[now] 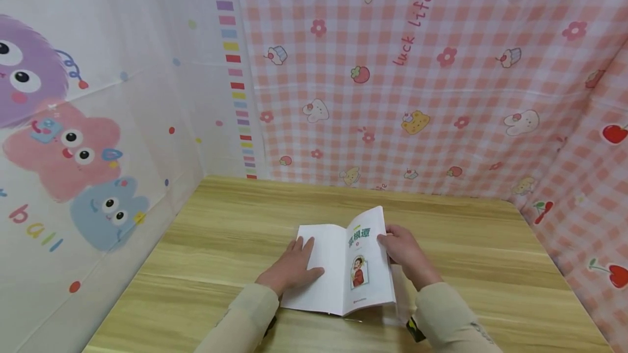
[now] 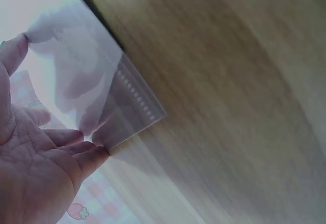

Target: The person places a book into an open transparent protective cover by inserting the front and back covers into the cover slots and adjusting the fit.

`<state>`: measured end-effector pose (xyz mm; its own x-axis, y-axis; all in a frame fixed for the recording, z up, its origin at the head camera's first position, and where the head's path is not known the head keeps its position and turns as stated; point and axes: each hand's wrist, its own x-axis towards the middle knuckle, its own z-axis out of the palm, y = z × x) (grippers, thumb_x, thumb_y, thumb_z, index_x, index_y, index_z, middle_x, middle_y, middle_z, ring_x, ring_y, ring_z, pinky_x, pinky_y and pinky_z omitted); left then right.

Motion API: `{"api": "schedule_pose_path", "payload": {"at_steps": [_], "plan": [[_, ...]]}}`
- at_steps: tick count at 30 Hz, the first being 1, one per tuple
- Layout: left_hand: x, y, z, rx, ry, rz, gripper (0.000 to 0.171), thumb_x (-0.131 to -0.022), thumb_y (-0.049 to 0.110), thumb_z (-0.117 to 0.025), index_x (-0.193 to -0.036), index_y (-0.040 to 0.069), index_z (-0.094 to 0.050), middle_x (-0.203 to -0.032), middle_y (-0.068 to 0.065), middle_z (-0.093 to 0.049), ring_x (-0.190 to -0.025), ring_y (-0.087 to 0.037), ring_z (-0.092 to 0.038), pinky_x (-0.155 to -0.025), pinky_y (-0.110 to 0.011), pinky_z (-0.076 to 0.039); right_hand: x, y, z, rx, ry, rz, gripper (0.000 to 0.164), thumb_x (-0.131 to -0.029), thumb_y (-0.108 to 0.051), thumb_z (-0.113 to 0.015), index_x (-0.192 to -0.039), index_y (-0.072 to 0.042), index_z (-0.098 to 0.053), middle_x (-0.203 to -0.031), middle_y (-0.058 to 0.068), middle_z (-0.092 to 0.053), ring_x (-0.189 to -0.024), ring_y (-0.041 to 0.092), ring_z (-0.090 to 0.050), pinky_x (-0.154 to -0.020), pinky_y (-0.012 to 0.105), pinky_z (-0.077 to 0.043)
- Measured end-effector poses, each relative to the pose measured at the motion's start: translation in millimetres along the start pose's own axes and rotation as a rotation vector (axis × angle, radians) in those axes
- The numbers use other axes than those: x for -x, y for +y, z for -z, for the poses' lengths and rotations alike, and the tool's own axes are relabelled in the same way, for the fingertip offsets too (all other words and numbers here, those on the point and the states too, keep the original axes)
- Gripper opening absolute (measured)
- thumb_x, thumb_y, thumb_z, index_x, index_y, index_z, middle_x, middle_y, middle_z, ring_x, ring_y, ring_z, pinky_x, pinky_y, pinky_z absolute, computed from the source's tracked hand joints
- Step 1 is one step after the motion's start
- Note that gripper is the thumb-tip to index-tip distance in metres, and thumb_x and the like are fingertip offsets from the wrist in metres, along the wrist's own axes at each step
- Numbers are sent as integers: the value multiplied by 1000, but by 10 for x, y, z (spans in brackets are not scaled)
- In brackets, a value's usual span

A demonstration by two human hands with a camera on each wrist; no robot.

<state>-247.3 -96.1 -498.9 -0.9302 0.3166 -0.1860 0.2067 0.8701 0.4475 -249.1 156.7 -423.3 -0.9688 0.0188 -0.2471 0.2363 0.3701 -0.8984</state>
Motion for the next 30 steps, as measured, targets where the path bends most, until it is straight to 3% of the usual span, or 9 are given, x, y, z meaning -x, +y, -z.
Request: {"api": "schedule_pose_path", "payload": {"at_steps": [8, 15, 21, 30], "plan": [[-5, 30, 22, 3, -16, 16, 74, -94, 36, -56, -151, 3, -22, -157, -27, -12, -141, -40, -10, -115, -54, -20, 8, -30, -66, -35, 4, 17, 33, -98, -11, -46, -122, 10, -57, -103, 29, -68, -75, 22, -67, -61, 34, -59], [20, 20, 2, -57, 4, 32, 68, -94, 38, -54, -146, -1, -34, -154, -31, -16, -140, -43, -10, -116, -55, -18, 22, -18, -50, -56, 8, 27, 36, -99, -15, -45, -121, 11, -58, -104, 29, -68, -76, 20, -67, -61, 33, -59], [29, -2, -39, 29, 69, 47, 81, -91, 52, -53, -147, -2, -31, -153, -35, -13, -139, -45, -11, -113, -57, -23, 29, 6, -30, -78, 15, 20, 38, -99, -14, -43, -124, 12, -56, -107, 31, -67, -77, 21, -67, -64, 34, -59], [65, 74, -18, 110, 47, 105, 100, -81, 66, -57, -152, 6, -22, -156, -30, -7, -141, -40, -11, -109, -57, -31, 46, -61, -81, -146, -2, 14, 37, -99, -10, -42, -125, 12, -56, -111, 30, -66, -80, 20, -67, -70, 37, -59]]}}
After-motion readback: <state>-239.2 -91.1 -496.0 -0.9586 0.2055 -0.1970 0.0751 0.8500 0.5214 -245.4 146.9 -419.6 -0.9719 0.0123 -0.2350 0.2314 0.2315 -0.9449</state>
